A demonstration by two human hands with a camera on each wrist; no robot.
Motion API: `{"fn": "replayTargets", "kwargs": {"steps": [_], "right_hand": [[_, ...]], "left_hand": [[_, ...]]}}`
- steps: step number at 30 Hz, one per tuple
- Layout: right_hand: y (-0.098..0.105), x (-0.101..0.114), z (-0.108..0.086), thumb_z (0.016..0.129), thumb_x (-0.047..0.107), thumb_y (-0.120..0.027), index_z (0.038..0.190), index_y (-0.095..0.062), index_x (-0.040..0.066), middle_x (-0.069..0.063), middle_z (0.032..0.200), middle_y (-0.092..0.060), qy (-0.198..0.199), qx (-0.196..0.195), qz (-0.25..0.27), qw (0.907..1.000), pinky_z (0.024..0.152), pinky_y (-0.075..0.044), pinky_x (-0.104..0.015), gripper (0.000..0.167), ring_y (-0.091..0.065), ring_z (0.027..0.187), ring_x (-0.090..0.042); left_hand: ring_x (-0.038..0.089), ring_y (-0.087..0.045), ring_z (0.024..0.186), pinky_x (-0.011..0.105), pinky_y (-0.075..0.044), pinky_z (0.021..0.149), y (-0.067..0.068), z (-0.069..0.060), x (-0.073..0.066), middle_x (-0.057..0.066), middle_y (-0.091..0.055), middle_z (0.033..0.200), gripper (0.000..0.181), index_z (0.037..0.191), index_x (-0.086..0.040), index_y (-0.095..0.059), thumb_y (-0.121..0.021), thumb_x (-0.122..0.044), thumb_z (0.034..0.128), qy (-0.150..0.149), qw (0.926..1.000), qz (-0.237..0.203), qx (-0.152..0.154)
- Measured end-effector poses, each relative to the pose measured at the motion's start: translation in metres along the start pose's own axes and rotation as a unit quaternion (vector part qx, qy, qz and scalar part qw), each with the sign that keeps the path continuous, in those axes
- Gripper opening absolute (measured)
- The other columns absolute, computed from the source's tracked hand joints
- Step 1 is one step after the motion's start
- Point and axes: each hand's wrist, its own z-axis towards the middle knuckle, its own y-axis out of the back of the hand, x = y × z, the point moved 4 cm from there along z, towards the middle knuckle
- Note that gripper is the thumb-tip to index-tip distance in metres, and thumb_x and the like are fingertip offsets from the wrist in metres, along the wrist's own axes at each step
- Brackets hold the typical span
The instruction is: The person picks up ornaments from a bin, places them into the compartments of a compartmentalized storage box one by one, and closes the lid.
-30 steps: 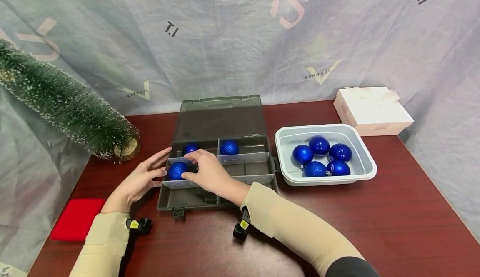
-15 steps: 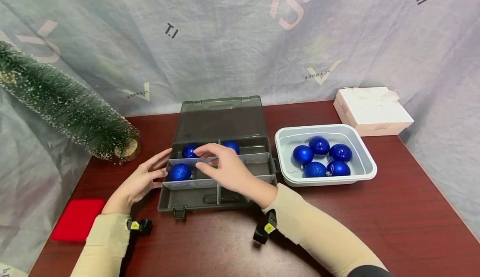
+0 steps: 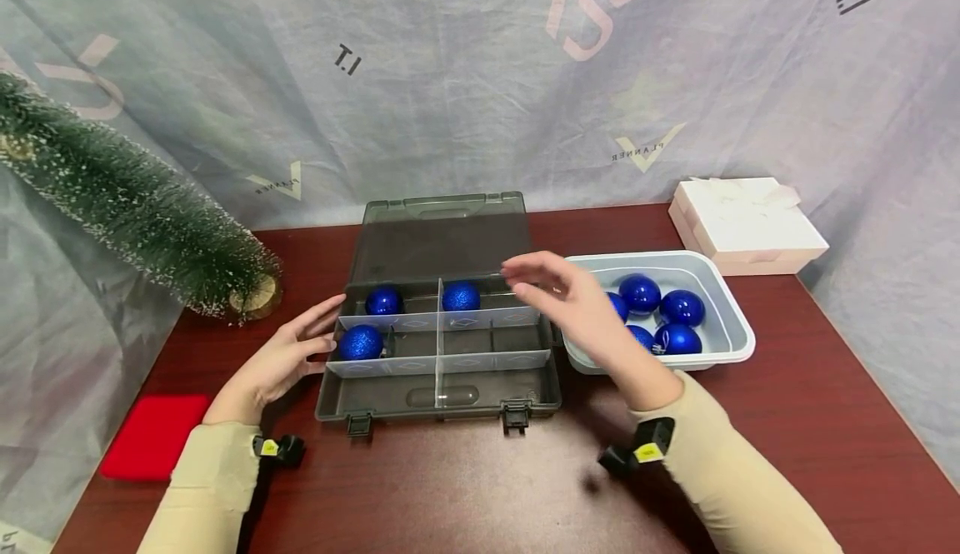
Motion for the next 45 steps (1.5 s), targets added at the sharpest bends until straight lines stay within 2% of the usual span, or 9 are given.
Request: {"fn": "replayTargets", "kwargs": {"steps": [5,9,14,17,21,24,32,39,45], "right_hand": [[0.041,-0.01,-0.01,0.101,0.012,-0.065,0.132,-0.063,-0.001,-0.017,0.127,-0.067,-0.019,-0.016,-0.01,0.9996,0.097,-0.049,-0.028,0.033,-0.062,0.12,-0.034],[0.067,-0.023,-0.018,0.102,0.014,-0.064,0.134,-0.06,-0.003,-0.017,0.13,-0.065,-0.04,-0.021,-0.024,0.9987,0.097,-0.047,-0.025,0.037,-0.063,0.12,-0.023],[0.088,-0.042,-0.024,0.102,0.016,-0.064,0.133,-0.061,-0.003,-0.021,0.132,-0.063,-0.077,-0.025,-0.058,0.995,0.095,-0.046,-0.02,0.037,-0.064,0.116,-0.012],[0.096,-0.052,-0.027,0.102,0.019,-0.065,0.133,-0.062,-0.002,-0.024,0.134,-0.061,-0.102,-0.028,-0.093,0.99,0.094,-0.045,-0.017,0.038,-0.062,0.117,-0.013],[0.104,-0.062,-0.03,0.101,0.021,-0.067,0.134,-0.063,0.0,-0.021,0.134,-0.063,-0.125,-0.033,-0.142,0.9814,0.094,-0.041,-0.015,0.04,-0.061,0.119,-0.017],[0.109,-0.067,-0.032,0.099,0.022,-0.069,0.134,-0.063,0.001,-0.017,0.134,-0.064,-0.138,-0.032,-0.169,0.9755,0.096,-0.04,-0.019,0.041,-0.059,0.122,-0.025],[0.111,-0.072,-0.031,0.095,0.019,-0.074,0.136,-0.062,-0.003,-0.02,0.133,-0.064,-0.127,0.026,-0.23,0.9646,0.106,-0.038,-0.052,0.048,-0.059,0.125,-0.036],[0.11,-0.077,-0.03,0.09,0.015,-0.079,0.133,-0.066,0.002,-0.017,0.131,-0.066,-0.107,0.069,-0.293,0.9475,0.105,-0.038,-0.055,0.047,-0.058,0.124,-0.036],[0.107,-0.078,-0.029,0.086,0.013,-0.08,0.134,-0.066,0.007,-0.02,0.128,-0.066,-0.106,0.095,-0.339,0.9298,0.096,-0.044,-0.057,0.05,-0.061,0.113,-0.036]], "left_hand": [[0.011,-0.055,0.098,0.041,-0.049,0.083,0.001,-0.002,-0.001,0.021,-0.01,0.168,0.07,0.165,-0.015,-0.018,-0.051,-0.003,0.1045,0.0,1.0,-0.001,0.0],[0.011,-0.055,0.1,0.042,-0.049,0.084,0.001,-0.002,-0.001,0.022,-0.01,0.168,0.07,0.165,-0.015,-0.018,-0.05,-0.002,0.1045,-0.002,1.0,0.001,0.003],[0.011,-0.056,0.1,0.042,-0.049,0.084,0.0,0.0,-0.001,0.022,-0.01,0.168,0.069,0.165,-0.014,-0.019,-0.049,-0.001,0.1043,-0.004,1.0,0.0,0.003],[0.01,-0.056,0.101,0.042,-0.05,0.084,0.0,0.001,0.0,0.022,-0.011,0.168,0.069,0.165,-0.015,-0.02,-0.049,-0.001,0.1043,-0.005,1.0,-0.001,0.001],[0.011,-0.054,0.108,0.042,-0.05,0.085,0.0,0.001,0.001,0.021,-0.011,0.168,0.069,0.165,-0.015,-0.02,-0.05,-0.001,0.1041,-0.006,1.0,0.001,0.0],[0.012,-0.053,0.11,0.043,-0.049,0.086,0.0,0.001,0.001,0.021,-0.011,0.168,0.07,0.165,-0.015,-0.02,-0.051,-0.002,0.104,-0.007,1.0,0.001,0.0],[0.011,-0.055,0.106,0.045,-0.048,0.086,0.0,0.001,0.001,0.021,-0.011,0.168,0.07,0.165,-0.016,-0.019,-0.051,-0.003,0.1041,-0.006,1.0,0.002,0.002],[0.012,-0.055,0.1,0.047,-0.046,0.088,0.0,0.001,0.001,0.021,-0.011,0.168,0.07,0.165,-0.016,-0.02,-0.052,-0.003,0.1039,-0.007,1.0,-0.001,0.003],[0.013,-0.055,0.1,0.047,-0.047,0.088,0.0,0.001,0.001,0.021,-0.012,0.167,0.07,0.165,-0.016,-0.02,-0.052,-0.002,0.1036,-0.009,1.0,-0.003,0.001]]}}
